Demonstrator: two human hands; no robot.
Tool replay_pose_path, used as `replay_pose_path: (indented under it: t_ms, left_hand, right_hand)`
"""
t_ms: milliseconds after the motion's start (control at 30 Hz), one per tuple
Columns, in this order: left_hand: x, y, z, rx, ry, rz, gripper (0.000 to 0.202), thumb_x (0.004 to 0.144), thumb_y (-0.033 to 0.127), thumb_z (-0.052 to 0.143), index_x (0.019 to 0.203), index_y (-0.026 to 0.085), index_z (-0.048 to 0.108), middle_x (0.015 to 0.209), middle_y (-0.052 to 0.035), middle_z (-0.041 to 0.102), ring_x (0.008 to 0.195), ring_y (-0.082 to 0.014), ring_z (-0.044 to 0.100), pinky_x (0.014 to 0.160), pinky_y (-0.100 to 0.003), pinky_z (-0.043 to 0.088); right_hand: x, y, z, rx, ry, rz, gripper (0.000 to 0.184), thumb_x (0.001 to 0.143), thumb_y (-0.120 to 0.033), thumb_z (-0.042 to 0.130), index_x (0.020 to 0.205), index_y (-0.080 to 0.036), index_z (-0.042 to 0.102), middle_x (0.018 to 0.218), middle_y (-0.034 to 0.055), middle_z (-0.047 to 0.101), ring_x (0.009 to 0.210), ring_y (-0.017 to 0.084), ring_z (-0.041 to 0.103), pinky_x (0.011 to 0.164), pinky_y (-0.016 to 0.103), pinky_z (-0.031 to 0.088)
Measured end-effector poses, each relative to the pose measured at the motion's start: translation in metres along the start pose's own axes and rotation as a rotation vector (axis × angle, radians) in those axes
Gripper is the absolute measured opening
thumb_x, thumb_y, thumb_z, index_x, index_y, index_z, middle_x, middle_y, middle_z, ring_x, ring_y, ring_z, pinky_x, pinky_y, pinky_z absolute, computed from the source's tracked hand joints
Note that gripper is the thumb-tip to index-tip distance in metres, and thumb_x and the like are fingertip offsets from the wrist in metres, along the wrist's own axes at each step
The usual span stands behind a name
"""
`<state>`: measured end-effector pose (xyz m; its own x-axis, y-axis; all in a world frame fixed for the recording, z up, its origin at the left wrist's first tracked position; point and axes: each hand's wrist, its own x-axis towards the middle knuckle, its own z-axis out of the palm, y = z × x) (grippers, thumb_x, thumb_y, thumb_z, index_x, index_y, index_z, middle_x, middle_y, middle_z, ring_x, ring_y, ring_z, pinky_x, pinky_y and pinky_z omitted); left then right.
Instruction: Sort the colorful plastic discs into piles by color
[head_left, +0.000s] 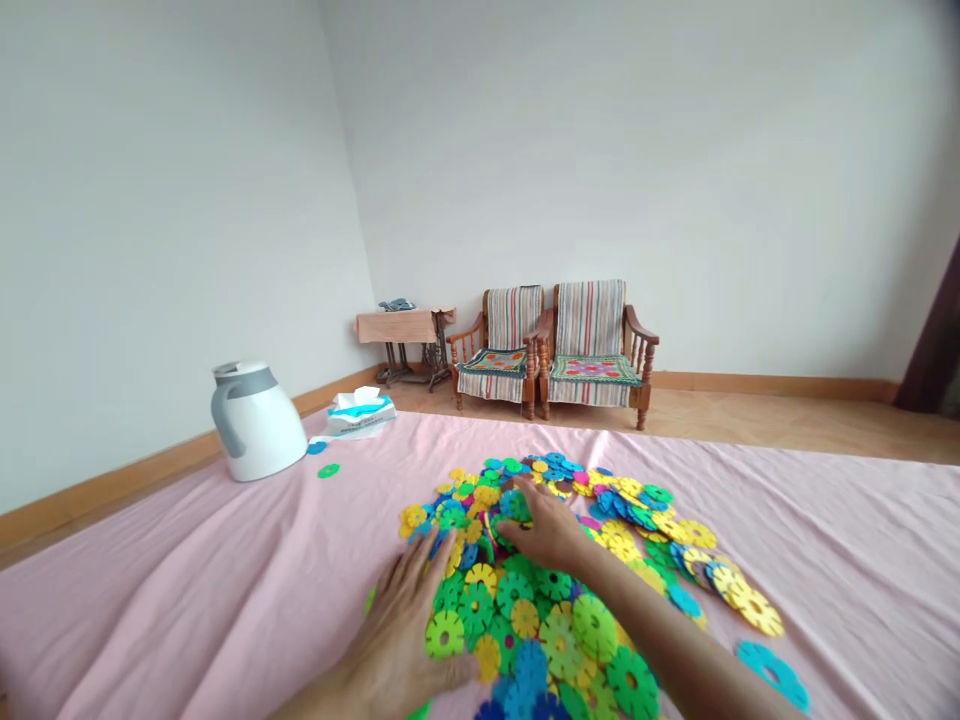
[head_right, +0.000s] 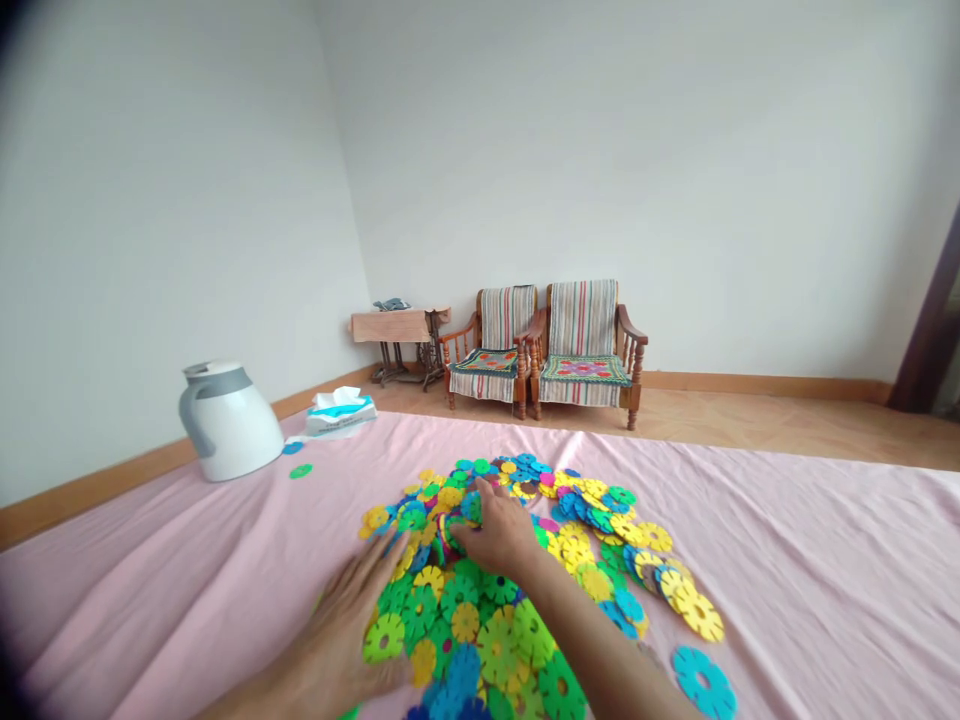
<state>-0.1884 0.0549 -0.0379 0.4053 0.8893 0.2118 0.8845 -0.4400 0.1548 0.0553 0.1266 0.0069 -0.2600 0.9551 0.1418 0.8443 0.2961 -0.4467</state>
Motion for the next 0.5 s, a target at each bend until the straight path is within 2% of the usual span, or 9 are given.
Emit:
replay_pose_path:
  t_ms: [133,233,333,400,500]
  left_hand:
    - [0.014,-0.001,0.014,0.017,0.084,0.040,0.113,0.071,0.076,0.054,0.151,0.022,-0.004,0.156,-0.0144,0.014,0.140,-0.0394,0.019,0.108,-0.059,0.028]
    - [0.030,0.003,0.016,0.022,0.125,0.086,0.106,0.074,0.074,0.053,0.152,0.022,0.005,0.155,-0.0140,0.020,0.139,-0.0396,0.022,0.108,-0.059,0.029]
    - [0.054,0.010,0.013,-0.010,0.119,0.110,0.088,0.081,0.069,0.050,0.150,0.022,0.020,0.152,-0.0128,0.029,0.138,-0.0365,0.027,0.108,-0.057,0.030]
    - [0.074,0.013,0.011,-0.072,0.131,0.107,0.078,0.086,0.062,0.048,0.147,0.020,0.027,0.150,-0.0135,0.035,0.137,-0.0326,0.031,0.109,-0.052,0.032]
    - [0.100,0.020,0.010,-0.196,0.197,0.086,0.065,0.091,0.049,0.049,0.145,0.017,0.031,0.146,-0.0141,0.041,0.135,-0.0281,0.036,0.109,-0.047,0.034]
  right_hand:
    - [-0.018,-0.015,-0.005,0.030,-0.114,-0.214,0.057,0.069,-0.044,0.066,0.121,-0.023,0.057,0.121,0.0109,0.060,0.111,0.030,0.054,0.093,0.039,0.039]
    - [-0.037,-0.005,-0.017,0.030,-0.166,-0.288,0.038,0.068,-0.032,0.066,0.106,-0.026,0.062,0.107,0.0044,0.065,0.100,0.023,0.058,0.087,0.034,0.042]
    - [-0.051,0.019,-0.033,0.007,-0.149,-0.255,0.026,0.072,-0.023,0.060,0.097,-0.025,0.063,0.099,0.0025,0.067,0.096,0.021,0.059,0.084,0.031,0.042]
    - [-0.054,0.040,-0.044,-0.020,-0.101,-0.189,0.027,0.072,-0.019,0.057,0.098,-0.024,0.064,0.103,0.0042,0.066,0.100,0.022,0.058,0.086,0.031,0.041]
    - [-0.053,0.077,-0.058,-0.070,0.000,-0.046,0.031,0.076,-0.019,0.053,0.105,-0.022,0.063,0.114,0.0073,0.064,0.108,0.022,0.055,0.093,0.032,0.039]
